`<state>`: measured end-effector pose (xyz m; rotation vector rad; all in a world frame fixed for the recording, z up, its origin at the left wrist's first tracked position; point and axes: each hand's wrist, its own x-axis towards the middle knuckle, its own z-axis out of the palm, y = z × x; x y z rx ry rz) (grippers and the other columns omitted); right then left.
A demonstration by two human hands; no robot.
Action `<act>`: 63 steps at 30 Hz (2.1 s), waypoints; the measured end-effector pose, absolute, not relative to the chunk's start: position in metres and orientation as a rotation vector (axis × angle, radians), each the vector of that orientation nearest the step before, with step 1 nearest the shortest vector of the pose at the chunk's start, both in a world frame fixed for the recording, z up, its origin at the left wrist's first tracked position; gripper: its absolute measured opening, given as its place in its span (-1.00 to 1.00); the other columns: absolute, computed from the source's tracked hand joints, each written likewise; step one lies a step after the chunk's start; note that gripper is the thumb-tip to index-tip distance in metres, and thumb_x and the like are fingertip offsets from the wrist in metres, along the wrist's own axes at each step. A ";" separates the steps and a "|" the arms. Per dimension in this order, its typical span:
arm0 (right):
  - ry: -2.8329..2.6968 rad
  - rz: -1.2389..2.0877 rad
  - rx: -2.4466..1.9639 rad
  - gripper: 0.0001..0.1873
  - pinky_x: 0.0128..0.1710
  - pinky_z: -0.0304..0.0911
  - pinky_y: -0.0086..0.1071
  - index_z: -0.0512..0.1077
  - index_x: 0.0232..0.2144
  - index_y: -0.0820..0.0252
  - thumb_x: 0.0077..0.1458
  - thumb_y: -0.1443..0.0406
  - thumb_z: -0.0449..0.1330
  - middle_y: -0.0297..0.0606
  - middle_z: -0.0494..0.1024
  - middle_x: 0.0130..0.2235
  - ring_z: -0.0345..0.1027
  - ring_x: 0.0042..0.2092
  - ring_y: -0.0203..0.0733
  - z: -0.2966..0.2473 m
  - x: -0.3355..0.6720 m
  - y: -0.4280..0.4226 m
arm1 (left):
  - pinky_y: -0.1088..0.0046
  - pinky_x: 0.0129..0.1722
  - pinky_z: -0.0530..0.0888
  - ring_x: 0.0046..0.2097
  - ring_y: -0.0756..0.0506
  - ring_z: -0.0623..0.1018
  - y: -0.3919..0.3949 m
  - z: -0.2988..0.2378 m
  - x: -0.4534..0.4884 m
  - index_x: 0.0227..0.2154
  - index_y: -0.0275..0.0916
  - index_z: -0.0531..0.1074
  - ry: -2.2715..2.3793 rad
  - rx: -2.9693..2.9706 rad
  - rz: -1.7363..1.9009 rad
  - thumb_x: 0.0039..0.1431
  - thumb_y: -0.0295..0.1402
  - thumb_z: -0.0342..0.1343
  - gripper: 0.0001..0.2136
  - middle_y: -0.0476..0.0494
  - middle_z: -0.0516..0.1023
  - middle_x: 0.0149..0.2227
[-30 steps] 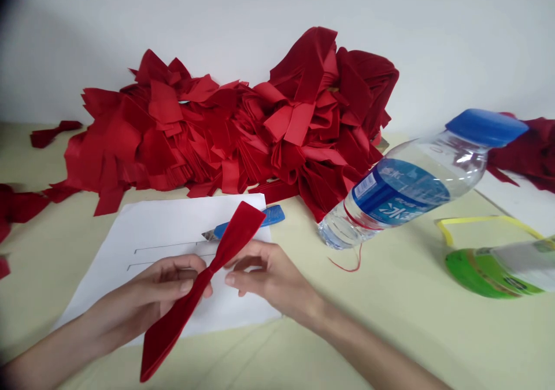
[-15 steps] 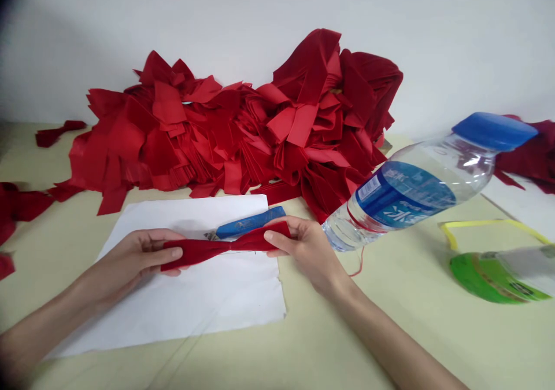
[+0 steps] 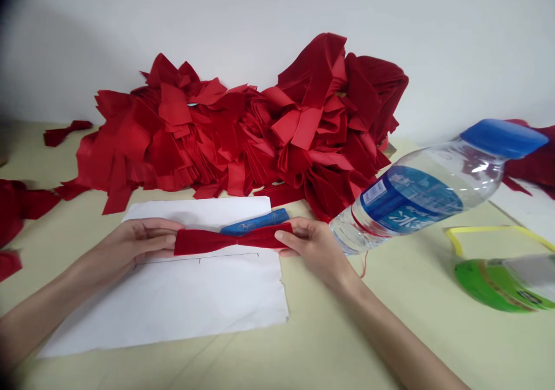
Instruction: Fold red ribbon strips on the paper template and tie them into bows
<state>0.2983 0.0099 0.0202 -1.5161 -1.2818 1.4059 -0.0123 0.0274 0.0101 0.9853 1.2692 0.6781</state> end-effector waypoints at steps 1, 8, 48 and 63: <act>-1.286 1.399 -1.527 -0.74 -0.28 0.42 -0.37 0.43 -0.46 0.18 -0.09 0.12 0.30 -0.38 0.41 -0.48 0.36 -0.40 -0.30 0.021 0.300 0.011 | 0.41 -0.14 0.51 -0.29 -0.03 0.57 0.029 0.010 -0.015 -0.27 -0.19 0.51 1.272 0.989 0.677 -0.03 -0.35 0.28 -0.79 0.01 0.58 -0.37; -1.362 1.445 -1.529 -0.65 -0.31 0.45 -0.32 0.44 -0.50 0.18 0.01 0.01 0.18 -0.42 0.34 -0.55 0.27 -0.48 -0.33 0.021 0.296 0.005 | 0.35 -0.16 0.49 -0.23 -0.10 0.55 0.027 0.013 -0.015 -0.22 -0.24 0.43 1.339 1.129 0.621 0.00 -0.24 0.24 -0.71 -0.11 0.55 -0.28; -2.166 0.506 -1.173 -0.65 -0.12 0.29 -0.34 0.33 -0.13 0.19 0.17 0.55 -0.11 -0.24 0.49 -0.14 0.37 -0.14 -0.25 0.050 0.235 0.010 | 0.42 -0.41 0.45 -0.40 -0.09 0.51 0.040 -0.012 -0.080 -0.26 -0.16 0.43 1.872 1.695 0.806 0.10 -0.20 -0.02 -0.77 -0.08 0.56 -0.34; -2.279 0.015 -1.249 -0.84 -0.14 0.28 -0.17 0.41 -0.18 0.12 0.19 0.29 0.09 -0.20 0.50 -0.21 0.34 -0.15 -0.11 0.058 0.265 -0.039 | 0.43 -0.27 0.45 -0.30 -0.08 0.54 0.037 0.034 -0.109 -0.17 -0.25 0.41 2.030 1.792 0.988 0.11 -0.30 0.01 -0.75 -0.08 0.55 -0.26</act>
